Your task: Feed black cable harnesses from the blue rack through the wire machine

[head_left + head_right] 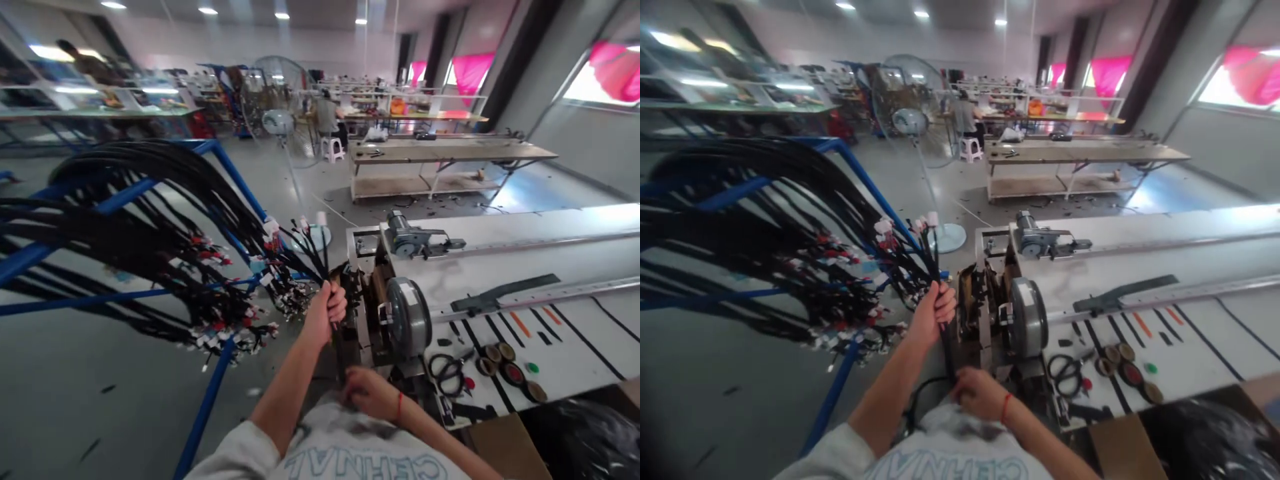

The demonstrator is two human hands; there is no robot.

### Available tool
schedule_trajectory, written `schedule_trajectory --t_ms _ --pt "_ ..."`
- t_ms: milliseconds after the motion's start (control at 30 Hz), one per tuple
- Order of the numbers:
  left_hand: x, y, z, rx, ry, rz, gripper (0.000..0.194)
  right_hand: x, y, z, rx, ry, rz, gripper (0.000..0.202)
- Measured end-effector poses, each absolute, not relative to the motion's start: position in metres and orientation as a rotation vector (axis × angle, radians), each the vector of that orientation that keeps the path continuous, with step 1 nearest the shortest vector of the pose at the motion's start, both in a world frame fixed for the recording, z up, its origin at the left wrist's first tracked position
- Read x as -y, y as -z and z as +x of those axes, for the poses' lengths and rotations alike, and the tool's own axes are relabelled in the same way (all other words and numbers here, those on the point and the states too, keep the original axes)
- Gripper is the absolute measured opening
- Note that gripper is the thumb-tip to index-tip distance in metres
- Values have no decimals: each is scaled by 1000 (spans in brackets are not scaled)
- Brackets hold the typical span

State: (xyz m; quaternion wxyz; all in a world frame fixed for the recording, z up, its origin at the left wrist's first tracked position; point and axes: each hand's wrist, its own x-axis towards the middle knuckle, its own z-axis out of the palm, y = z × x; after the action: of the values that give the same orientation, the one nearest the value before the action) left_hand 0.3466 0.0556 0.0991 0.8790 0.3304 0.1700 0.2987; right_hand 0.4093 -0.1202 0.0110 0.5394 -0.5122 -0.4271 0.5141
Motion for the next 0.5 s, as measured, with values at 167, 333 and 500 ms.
schedule_trajectory --t_ms 167,333,500 --pt "10 -85 344 -331 22 1148 57 98 -69 464 700 -1109 -826 48" --pt "4 -87 330 -210 119 1338 61 96 -121 485 495 -870 -631 35" --pt "-29 -89 328 19 374 1122 69 78 -127 495 659 -957 -646 59"
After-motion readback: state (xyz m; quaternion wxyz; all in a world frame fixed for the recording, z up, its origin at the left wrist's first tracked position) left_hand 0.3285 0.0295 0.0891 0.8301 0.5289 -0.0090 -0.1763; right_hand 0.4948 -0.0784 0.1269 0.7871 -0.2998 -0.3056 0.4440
